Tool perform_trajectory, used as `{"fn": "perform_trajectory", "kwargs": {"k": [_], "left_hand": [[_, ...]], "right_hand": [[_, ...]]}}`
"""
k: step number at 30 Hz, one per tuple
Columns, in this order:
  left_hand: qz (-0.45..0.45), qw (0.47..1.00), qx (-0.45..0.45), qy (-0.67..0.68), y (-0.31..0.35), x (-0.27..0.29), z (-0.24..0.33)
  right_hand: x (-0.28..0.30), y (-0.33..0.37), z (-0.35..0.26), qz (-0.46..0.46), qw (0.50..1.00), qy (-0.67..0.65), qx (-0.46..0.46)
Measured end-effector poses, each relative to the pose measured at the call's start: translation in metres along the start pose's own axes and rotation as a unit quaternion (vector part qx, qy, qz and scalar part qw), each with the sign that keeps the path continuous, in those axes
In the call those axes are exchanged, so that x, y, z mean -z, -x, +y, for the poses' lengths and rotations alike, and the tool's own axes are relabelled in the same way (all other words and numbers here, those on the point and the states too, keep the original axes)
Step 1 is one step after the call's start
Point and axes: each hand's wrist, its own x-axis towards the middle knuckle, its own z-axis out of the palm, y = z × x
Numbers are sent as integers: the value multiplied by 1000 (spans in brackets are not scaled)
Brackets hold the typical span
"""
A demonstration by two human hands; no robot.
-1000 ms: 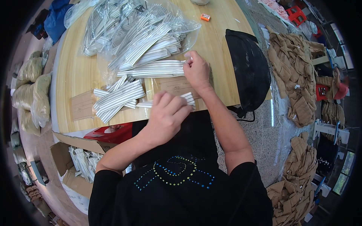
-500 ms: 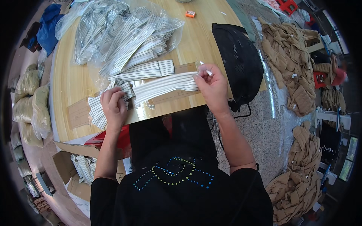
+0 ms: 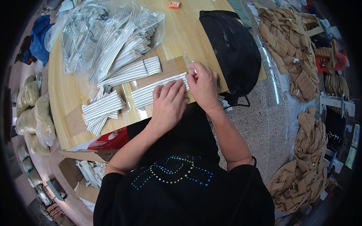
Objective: Aligning and stacking white fabric strips on a workbench in a sewing factory.
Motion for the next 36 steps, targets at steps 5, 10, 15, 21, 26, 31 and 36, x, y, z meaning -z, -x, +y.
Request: {"fn": "perform_trajectory", "kwargs": {"k": [5, 10, 15, 21, 26, 31, 36], "left_hand": [[0, 1000, 0, -16, 0, 3, 0], [2, 1000, 2, -15, 2, 4, -1], [-18, 999, -22, -35, 0, 4, 0], [-49, 998, -10, -32, 6, 0, -1], [-79, 993, -46, -72, 8, -2, 0], [-84, 993, -37, -73, 9, -4, 1], [-85, 993, -31, -74, 9, -6, 2]], "right_hand": [[0, 1, 0, 16, 998, 52, 33], [-1, 2, 1, 7, 997, 60, 44], [2, 2, 2, 9, 997, 64, 48], [13, 10, -9, 20, 993, -119, 11], [17, 7, 2, -108, 980, -155, -59], [16, 7, -2, -129, 977, -160, -52], [12, 7, -6, -86, 991, -98, -5]]}}
